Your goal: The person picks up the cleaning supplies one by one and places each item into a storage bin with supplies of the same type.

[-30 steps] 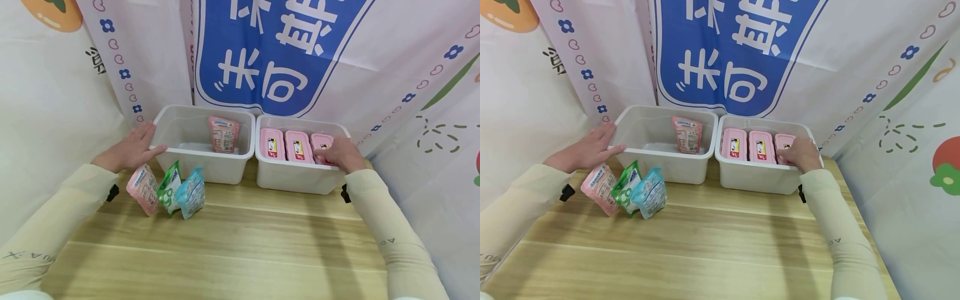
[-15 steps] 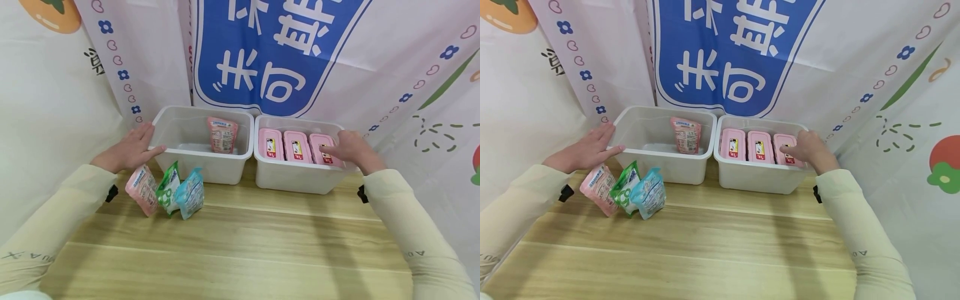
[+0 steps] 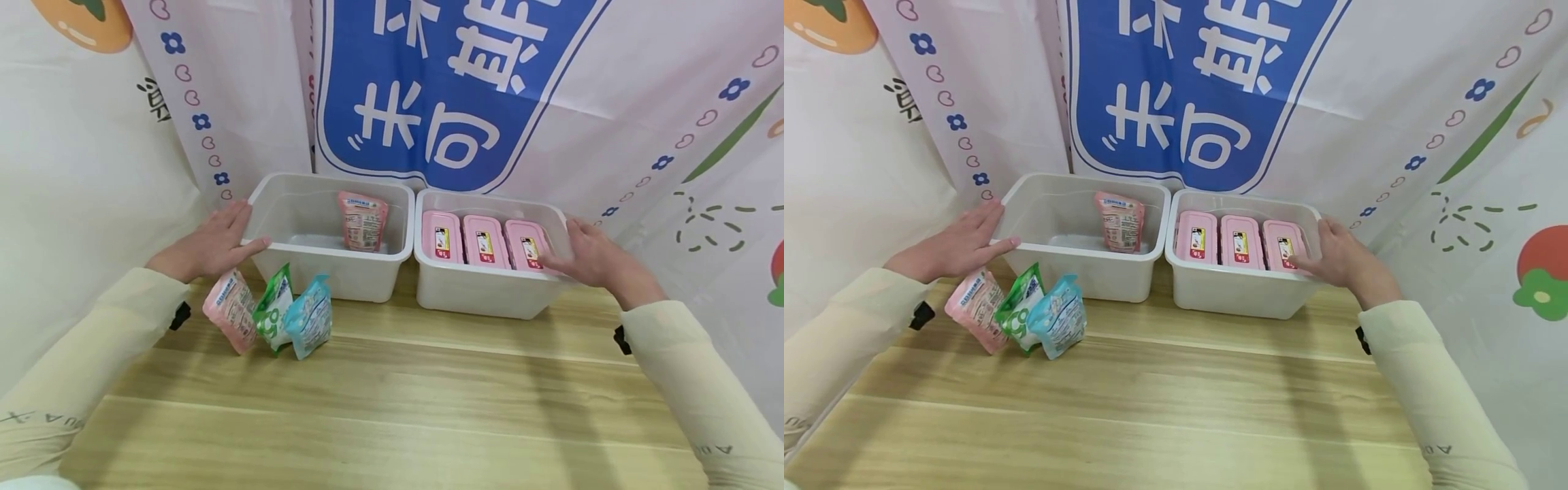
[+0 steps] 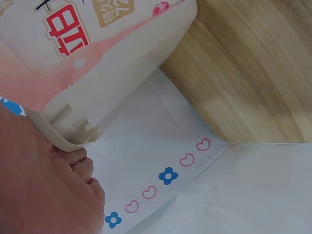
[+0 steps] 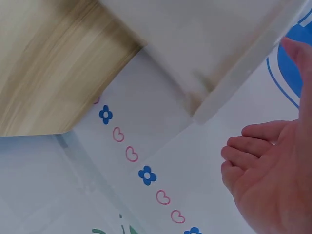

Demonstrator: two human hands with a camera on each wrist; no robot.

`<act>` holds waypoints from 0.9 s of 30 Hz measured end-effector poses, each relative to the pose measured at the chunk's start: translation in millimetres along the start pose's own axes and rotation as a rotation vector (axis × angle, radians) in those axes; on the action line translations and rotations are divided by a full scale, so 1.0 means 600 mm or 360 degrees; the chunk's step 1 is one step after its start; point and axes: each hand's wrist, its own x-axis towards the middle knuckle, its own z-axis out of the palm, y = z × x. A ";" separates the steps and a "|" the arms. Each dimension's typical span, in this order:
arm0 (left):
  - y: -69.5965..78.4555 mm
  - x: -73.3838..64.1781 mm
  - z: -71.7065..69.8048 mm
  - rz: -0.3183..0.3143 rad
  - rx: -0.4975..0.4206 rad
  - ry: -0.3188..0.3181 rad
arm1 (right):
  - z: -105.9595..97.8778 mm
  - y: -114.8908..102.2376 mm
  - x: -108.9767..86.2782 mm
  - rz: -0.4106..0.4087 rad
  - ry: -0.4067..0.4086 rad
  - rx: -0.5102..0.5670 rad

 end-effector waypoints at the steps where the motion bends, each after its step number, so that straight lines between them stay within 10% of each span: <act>1: 0.000 0.000 -0.001 0.0002 0.0005 0.0002 | 0.002 0.004 -0.002 -0.0002 0.0006 -0.0015; 27: 0.004 0.002 0.001 0.0016 0.0034 0.0017 | 0.069 0.045 -0.019 -0.0083 -0.0009 -0.0061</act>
